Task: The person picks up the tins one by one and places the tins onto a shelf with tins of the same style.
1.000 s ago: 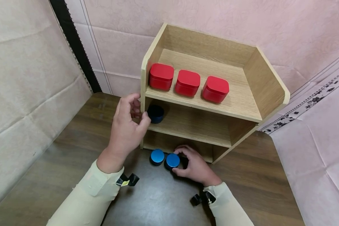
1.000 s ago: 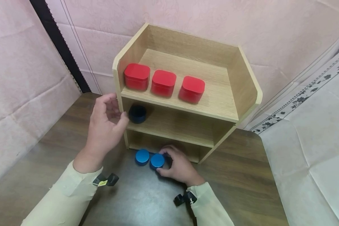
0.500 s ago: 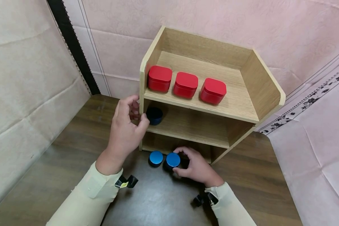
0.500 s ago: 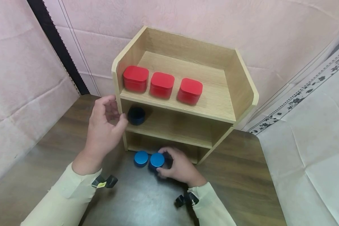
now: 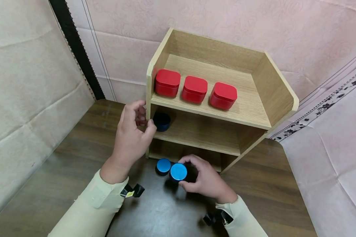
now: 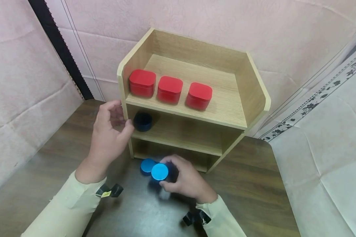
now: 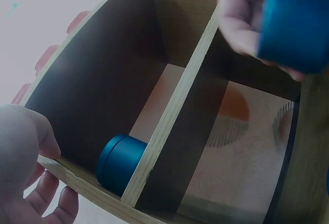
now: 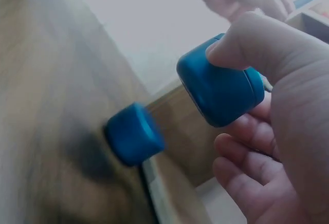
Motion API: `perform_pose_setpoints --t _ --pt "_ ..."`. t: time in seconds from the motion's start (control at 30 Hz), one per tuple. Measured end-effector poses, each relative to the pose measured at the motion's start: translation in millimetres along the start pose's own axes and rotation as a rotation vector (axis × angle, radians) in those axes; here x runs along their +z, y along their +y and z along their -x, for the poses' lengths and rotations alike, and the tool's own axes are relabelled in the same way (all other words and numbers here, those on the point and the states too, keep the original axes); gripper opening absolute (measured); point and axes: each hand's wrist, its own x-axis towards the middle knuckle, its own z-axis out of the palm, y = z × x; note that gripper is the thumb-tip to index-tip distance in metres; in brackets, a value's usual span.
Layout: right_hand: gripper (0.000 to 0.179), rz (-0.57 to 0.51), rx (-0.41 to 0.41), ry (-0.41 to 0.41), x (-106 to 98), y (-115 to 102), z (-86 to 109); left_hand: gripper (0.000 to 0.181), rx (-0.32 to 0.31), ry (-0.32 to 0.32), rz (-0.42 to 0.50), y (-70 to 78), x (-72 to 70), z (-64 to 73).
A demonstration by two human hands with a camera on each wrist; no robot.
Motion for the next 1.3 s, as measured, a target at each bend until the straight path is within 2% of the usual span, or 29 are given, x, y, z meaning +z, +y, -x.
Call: perform_pose_setpoints --t 0.27,0.63,0.93,1.3 --pt "0.055 -0.022 -0.048 0.008 -19 -36 -2.5 0.056 -0.001 -0.004 -0.001 1.0 -0.4 -0.1" --pt "0.059 0.000 -0.033 0.016 -54 -67 -16.5 0.056 -0.012 -0.003 -0.011 0.6 0.0 -0.7" --pt "0.061 -0.014 -0.018 0.024 -75 -70 -34.5 0.056 -0.010 -0.008 -0.003 0.9 -0.3 -0.7" --pt "0.057 0.077 0.142 0.021 -96 -64 -59.7 0.056 0.009 0.006 0.016 -0.2 0.2 -0.7"
